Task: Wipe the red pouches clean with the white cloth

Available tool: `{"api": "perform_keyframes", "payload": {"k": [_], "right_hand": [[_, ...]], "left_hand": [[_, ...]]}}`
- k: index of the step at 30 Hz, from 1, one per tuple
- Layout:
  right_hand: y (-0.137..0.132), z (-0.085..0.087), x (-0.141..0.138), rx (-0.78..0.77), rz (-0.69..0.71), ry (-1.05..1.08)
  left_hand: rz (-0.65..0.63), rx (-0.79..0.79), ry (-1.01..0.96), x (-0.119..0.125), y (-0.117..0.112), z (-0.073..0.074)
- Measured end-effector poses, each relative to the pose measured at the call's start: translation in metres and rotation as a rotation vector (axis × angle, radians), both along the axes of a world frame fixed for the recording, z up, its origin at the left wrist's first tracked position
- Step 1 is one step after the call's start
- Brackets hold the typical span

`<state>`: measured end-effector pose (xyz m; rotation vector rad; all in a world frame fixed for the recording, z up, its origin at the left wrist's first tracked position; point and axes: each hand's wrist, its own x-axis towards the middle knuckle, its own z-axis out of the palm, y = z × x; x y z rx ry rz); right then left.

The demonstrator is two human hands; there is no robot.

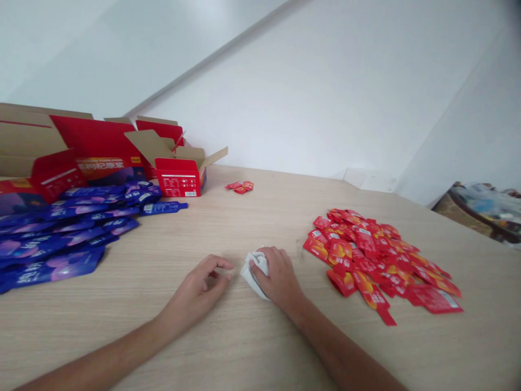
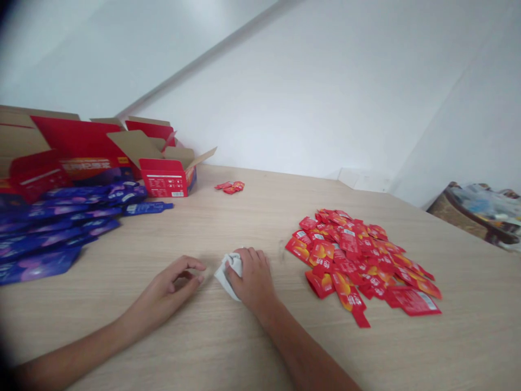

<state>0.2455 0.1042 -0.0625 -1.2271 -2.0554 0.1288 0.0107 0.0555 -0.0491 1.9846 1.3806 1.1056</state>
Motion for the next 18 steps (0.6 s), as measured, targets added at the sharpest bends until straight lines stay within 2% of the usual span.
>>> {"api": "perform_keyframes", "payload": {"k": [4,7,10,13,18], "right_hand": [[-0.001,0.001,-0.002,0.03,-0.013,0.02],[-0.003,0.003,-0.004,0.037,-0.031,0.052],[-0.005,0.005,-0.007,0.046,-0.067,0.074],[-0.007,0.006,-0.008,0.05,-0.074,0.077],[-0.012,0.01,-0.007,-0.002,0.003,0.101]], "left_hand": [[-0.01,0.053,0.039,0.003,0.006,0.004],[-0.004,0.113,0.068,0.007,0.028,0.004],[0.02,0.191,0.117,0.01,0.067,0.002],[0.073,0.264,0.187,0.013,0.117,-0.001],[0.213,0.331,0.304,0.019,0.196,-0.004]]}}
